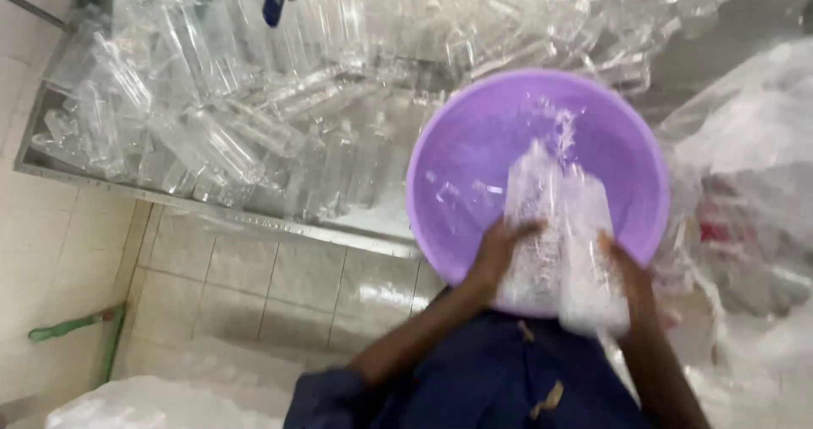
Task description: Rinsing plastic bottles in a basin of water and placing them into a large plastic bag.
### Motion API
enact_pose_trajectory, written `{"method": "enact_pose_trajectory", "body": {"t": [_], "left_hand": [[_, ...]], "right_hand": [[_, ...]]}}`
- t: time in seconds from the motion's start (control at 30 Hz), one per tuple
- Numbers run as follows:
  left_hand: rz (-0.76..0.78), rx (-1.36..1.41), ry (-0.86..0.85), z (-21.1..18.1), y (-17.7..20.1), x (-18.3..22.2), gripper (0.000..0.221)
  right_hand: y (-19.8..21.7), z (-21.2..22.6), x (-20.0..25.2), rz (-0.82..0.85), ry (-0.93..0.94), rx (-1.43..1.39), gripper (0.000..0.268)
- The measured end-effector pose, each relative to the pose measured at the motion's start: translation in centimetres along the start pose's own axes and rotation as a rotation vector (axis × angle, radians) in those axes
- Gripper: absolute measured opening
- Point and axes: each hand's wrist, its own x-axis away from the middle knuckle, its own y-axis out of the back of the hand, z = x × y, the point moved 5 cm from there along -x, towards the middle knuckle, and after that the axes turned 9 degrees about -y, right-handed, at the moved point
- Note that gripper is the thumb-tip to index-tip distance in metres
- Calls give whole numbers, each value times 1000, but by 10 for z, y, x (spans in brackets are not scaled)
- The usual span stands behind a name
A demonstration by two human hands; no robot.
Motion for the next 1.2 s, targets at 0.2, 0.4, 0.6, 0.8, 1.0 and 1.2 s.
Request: {"method": "enact_pose_trajectory", "body": {"t": [0.2,0.4,0.6,0.8,1.0,1.2], "left_hand": [[47,171,213,-10,17,42,83],[27,165,173,37,42,-47,88],[15,227,274,-37,13,69,78],[-28,175,237,68,58,-16,70],[100,115,45,32,56,-15,56],[92,6,209,-19,41,2,94]], "right_hand": [[-74,93,247,275,32,-171,57],[-43,67,220,67,-214,-56,58],[27,-19,60,301,49,253,62],[-17,2,86,165,-217,-166,46],[-59,30,97,372,-314,-182,67],[50,-71,97,240,124,48,58]]}}
